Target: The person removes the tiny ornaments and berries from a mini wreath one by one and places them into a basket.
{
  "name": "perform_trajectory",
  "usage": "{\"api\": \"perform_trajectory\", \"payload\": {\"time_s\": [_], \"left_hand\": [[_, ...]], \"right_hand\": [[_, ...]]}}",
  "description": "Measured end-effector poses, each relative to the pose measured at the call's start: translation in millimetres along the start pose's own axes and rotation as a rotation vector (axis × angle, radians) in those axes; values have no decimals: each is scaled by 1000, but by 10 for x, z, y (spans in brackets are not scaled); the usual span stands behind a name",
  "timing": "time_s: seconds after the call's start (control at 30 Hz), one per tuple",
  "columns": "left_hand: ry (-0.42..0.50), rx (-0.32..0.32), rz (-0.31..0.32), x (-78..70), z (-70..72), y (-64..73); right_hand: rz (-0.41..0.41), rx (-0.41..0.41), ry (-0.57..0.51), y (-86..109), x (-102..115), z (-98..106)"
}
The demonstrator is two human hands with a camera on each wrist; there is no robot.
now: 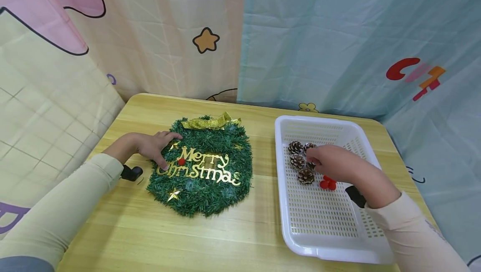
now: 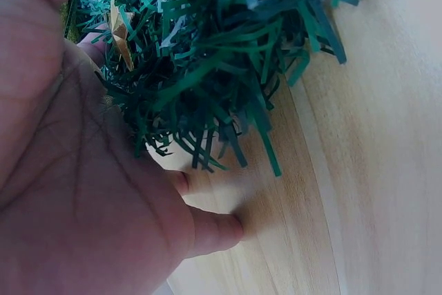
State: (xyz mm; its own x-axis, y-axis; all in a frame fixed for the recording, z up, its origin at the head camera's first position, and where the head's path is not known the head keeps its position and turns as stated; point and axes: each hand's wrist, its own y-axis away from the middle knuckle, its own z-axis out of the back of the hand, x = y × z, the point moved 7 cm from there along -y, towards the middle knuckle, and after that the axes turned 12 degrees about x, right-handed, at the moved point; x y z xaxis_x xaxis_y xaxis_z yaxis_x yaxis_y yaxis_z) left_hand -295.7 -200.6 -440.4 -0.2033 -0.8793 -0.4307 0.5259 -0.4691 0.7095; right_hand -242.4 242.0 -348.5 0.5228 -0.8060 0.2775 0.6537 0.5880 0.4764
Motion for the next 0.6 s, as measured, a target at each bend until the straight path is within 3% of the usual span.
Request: {"api": "perform_trajectory", "payload": {"time_s": [0.6], "left_hand": [[-5,-3,1,-2,-4,0]], "right_hand": [[147,-38,144,-225,688,278]]}}
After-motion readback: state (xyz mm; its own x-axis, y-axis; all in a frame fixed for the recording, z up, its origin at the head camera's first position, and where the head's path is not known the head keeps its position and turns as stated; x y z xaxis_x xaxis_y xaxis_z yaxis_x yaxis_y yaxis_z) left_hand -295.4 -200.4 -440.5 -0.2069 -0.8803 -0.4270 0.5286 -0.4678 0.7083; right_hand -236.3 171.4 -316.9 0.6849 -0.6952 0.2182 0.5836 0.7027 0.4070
